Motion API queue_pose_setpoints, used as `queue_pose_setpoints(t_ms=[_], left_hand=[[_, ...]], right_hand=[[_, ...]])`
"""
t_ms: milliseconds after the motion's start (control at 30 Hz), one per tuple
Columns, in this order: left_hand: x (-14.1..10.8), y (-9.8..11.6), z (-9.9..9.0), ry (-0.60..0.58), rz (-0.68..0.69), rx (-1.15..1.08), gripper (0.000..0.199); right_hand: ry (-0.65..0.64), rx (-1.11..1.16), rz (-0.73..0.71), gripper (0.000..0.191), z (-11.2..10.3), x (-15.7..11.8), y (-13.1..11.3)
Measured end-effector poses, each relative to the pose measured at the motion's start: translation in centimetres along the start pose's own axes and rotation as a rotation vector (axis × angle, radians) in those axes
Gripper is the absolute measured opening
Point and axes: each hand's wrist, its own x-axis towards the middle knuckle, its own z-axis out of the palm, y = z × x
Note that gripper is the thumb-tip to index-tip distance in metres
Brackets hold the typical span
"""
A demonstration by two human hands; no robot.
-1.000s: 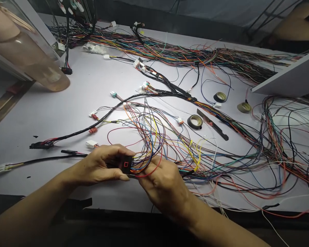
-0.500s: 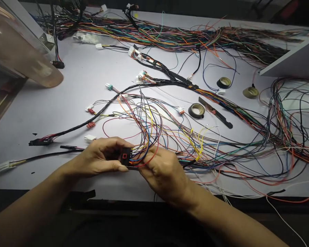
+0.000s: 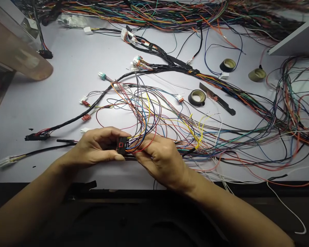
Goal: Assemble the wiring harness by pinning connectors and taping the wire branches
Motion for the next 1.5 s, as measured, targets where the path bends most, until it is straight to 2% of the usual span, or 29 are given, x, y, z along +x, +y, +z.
queue_pose_setpoints(t_ms=[100, 367, 700, 833, 1233, 1500], left_hand=[[0.1, 0.2, 0.0, -0.010, -0.013, -0.008, 0.044], [0.1, 0.1, -0.1, 0.002, 0.007, 0.008, 0.044], [0.1, 0.2, 0.0, -0.024, -0.025, -0.002, 0.041], [0.1, 0.3, 0.0, -0.029, -0.021, -0.006, 0.040], [0.1, 0.6, 0.0, -0.042, -0.043, 0.004, 0.039], [0.1, 0.6, -0.1, -0.052, -0.055, -0.026, 0.039]], right_hand=[[0.005, -0.021, -0.022, 0.013, 0.2, 0.0, 0.1], [0.064, 0.106, 0.017, 0.012, -0.4, 0.2, 0.1], [0.036, -0.032, -0.047, 0.013, 0.2, -0.3, 0.7], [0.034, 0.002, -0.035, 0.014, 0.5, -0.5, 0.6], [0.050, -0.050, -0.132, 0.015, 0.7, -0.5, 0.7], [0.056, 0.063, -0.020, 0.010, 0.0, -0.2, 0.9]])
